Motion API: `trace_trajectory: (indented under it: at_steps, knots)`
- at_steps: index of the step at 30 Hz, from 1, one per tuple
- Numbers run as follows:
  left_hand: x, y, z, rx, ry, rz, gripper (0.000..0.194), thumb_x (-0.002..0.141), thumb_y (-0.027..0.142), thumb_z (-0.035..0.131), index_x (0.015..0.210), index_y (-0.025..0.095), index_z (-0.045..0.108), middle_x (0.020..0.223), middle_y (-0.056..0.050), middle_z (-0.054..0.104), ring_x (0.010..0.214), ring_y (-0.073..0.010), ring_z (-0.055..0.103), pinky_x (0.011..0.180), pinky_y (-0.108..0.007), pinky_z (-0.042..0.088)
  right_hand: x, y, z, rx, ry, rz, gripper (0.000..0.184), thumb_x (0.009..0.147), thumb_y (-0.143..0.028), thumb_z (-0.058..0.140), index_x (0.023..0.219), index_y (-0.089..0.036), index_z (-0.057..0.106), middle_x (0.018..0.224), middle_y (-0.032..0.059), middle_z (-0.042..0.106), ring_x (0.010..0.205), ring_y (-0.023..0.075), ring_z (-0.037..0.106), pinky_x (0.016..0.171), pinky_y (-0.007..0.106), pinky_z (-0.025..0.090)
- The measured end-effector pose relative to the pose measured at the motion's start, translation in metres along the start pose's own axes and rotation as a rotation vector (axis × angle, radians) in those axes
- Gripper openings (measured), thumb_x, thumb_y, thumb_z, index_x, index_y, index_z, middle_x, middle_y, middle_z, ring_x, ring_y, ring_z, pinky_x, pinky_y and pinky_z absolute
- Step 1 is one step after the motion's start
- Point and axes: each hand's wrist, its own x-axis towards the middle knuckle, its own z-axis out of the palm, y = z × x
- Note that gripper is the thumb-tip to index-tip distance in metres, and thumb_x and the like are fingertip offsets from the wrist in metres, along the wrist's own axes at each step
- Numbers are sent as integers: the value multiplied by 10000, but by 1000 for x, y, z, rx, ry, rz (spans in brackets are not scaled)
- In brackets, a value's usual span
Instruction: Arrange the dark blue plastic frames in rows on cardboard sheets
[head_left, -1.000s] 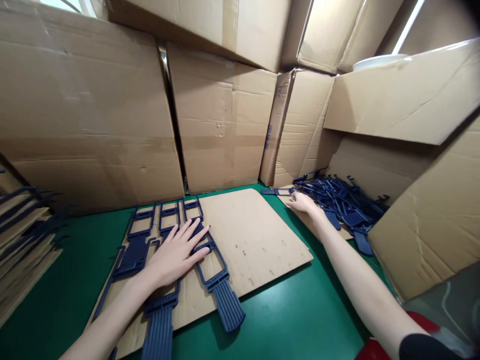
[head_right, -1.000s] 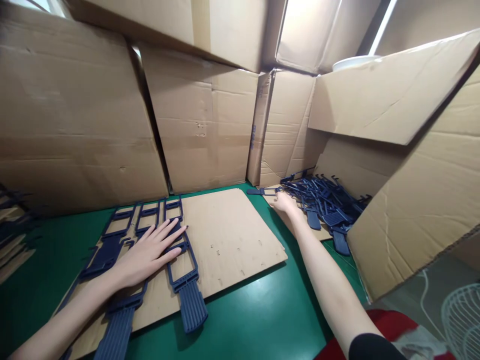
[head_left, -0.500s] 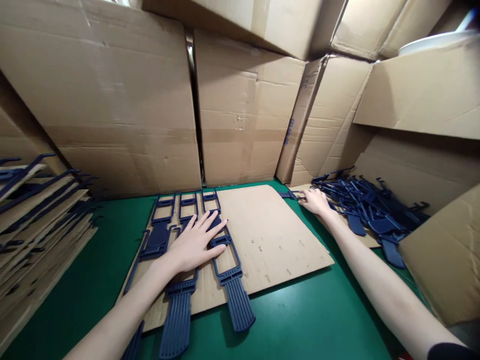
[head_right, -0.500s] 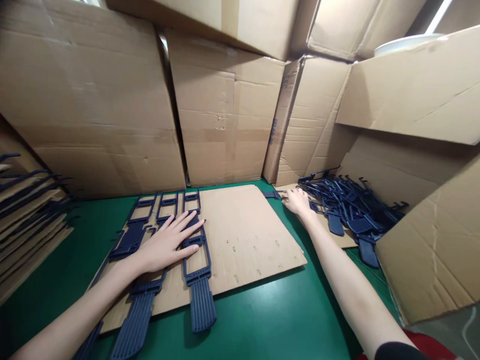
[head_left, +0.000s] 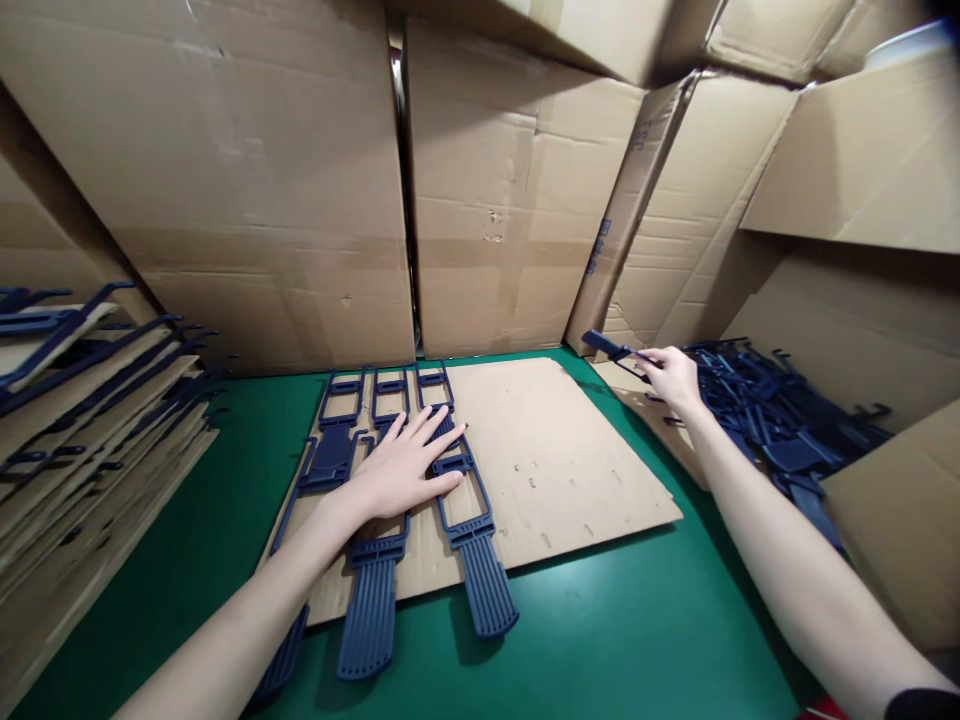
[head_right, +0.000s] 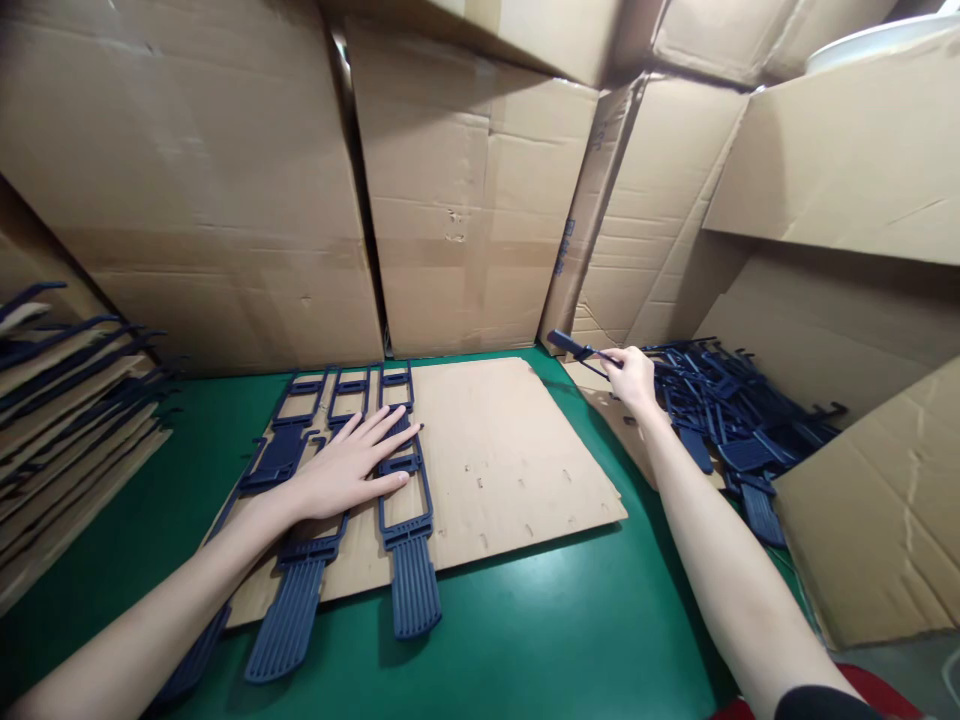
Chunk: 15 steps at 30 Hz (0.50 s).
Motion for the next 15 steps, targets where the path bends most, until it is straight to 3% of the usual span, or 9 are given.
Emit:
trace_trajectory:
  at_steps: [3,5,7,10,15]
  knots:
    - [0,0,0,-3,-3,1,668,855,653,340,1435,339,239,1532,-22,79,1409,-271,50,1117,-512,69,6,-19,-14,170,89,8,395,810,-399,476,1003,-129,688,817,82,663,724,192,592,621,286,438]
    - [-1,1,-1,1,-12,-2,665,855,649,346,1434,339,239,1531,-22,82,1409,-267,54,1118,-510,63,4,-40,-31,376,63,-47,341,769,-394,552,950,-143,695,797,62,669,708,181,601,618,273,455]
    - [-1,2,-2,9,-16,-9,665,857,646,347,1435,335,240,1530,-24,89,1410,-261,52,1119,-505,60,-2,-66,-51,536,-60,-176,298,745,-370,603,941,-164,692,837,51,674,747,178,612,658,267,476]
    - [-2,4,-3,17,-13,-14,676,854,653,340,1436,322,245,1529,-31,98,1411,-254,53,1119,-503,57,-18,-108,-73,551,-291,-433,241,774,-350,584,911,-184,693,916,56,655,844,185,612,773,285,483]
    - [-3,4,-3,3,-10,-1,683,850,673,314,1432,319,262,1530,-26,101,1411,-261,55,1118,-508,61,-48,-156,-68,620,-458,-698,156,796,-279,557,818,-199,689,1006,74,599,1010,209,568,921,354,441]
